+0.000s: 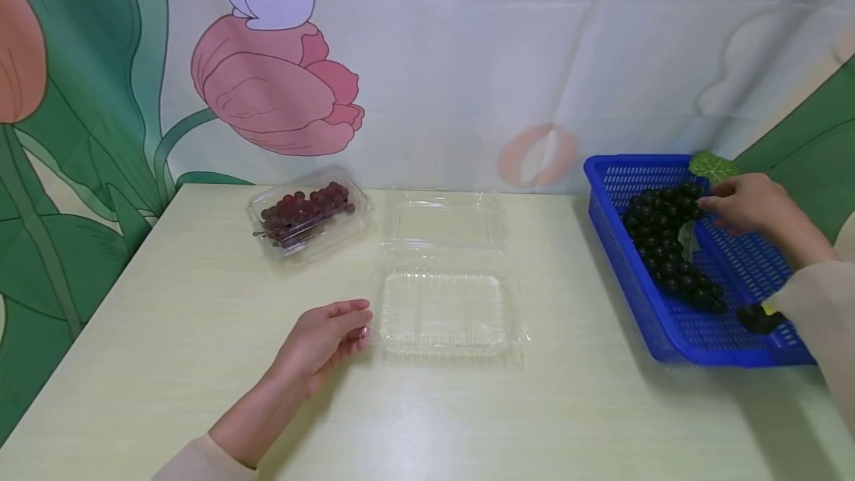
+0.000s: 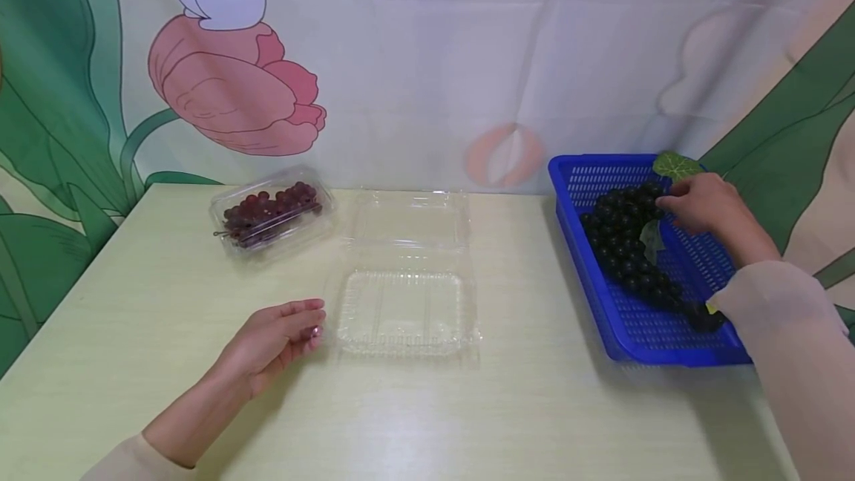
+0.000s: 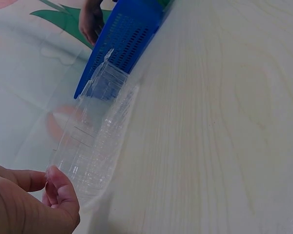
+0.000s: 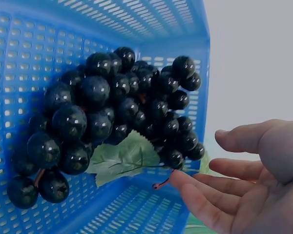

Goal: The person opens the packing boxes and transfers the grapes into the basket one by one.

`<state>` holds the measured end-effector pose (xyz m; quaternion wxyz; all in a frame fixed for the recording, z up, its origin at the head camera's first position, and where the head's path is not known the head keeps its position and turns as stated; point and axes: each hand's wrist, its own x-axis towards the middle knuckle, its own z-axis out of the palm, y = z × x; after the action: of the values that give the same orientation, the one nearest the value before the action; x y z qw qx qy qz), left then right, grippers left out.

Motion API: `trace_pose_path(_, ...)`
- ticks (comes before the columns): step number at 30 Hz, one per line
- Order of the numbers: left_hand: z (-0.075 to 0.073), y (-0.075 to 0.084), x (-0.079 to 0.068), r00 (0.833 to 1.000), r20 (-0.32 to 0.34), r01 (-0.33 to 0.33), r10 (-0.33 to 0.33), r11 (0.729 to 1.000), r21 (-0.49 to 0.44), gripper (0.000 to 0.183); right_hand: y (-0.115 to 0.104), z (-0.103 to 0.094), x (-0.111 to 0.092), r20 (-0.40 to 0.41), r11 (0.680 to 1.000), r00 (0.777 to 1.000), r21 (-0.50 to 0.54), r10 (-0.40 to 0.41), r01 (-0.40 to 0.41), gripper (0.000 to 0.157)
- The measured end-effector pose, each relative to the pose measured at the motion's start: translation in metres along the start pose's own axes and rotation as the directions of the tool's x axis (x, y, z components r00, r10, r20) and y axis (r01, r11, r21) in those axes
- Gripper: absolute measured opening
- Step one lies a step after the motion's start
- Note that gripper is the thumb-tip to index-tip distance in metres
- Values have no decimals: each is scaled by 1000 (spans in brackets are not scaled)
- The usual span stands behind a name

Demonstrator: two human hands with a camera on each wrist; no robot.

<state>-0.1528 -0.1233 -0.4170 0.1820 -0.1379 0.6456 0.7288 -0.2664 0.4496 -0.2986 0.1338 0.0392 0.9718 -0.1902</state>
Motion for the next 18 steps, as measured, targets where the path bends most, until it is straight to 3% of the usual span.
trace_pose_path(7,0,0,0,1000,7,-1,1,1000,3,37,-17,4,-14,-9,999,999,-7,-34,34,81)
trace_pose_path(18,1,1,-1,1000,9,2,-2,1000,5,36,-47,13,-36,-26,997,998,-40,-64,63,75)
